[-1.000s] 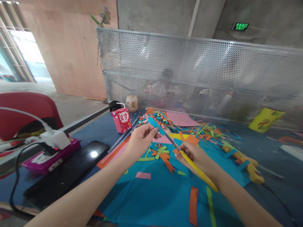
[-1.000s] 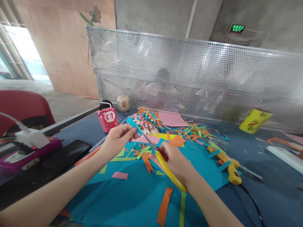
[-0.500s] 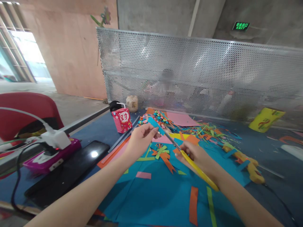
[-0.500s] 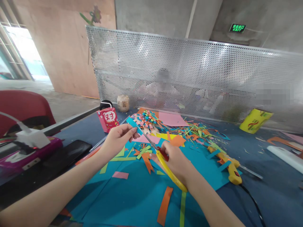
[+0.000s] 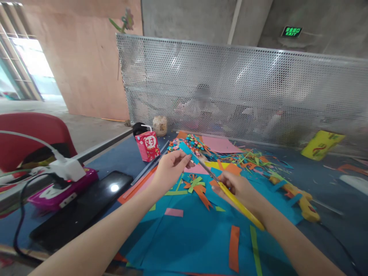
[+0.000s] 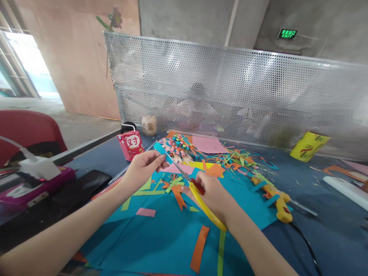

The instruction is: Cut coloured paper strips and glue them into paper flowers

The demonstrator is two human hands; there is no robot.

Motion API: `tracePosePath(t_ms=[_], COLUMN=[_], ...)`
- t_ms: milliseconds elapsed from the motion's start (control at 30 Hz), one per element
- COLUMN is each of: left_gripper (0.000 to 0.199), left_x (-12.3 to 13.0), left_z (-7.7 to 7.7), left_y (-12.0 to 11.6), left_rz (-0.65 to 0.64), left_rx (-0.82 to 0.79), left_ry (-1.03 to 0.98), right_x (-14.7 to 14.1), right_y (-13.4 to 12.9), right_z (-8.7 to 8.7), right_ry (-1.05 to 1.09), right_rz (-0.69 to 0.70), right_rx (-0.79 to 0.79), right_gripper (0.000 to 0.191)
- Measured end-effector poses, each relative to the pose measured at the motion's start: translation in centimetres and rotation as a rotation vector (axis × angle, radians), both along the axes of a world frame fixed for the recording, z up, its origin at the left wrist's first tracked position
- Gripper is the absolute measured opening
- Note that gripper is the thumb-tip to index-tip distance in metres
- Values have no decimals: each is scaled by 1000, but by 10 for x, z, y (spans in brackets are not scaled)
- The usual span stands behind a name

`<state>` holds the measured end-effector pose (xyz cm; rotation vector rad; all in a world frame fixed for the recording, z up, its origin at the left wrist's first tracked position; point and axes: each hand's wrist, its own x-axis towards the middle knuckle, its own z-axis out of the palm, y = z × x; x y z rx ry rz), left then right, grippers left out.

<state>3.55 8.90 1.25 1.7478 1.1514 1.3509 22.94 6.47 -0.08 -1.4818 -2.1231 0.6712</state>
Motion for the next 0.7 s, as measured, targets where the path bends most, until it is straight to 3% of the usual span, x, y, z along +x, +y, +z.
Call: tracePosePath(t_ms=[700], left_gripper=[24], left_x=[1], left_z=[-3], left_y=[-2], left_rz=[-55], left_rx=[-17], left_ry=[122], right_x=[-1], right_y=[0], right_z=[-1], right_ry=[-2], right_rz=[-2], right_rx=[7], right_gripper=[29])
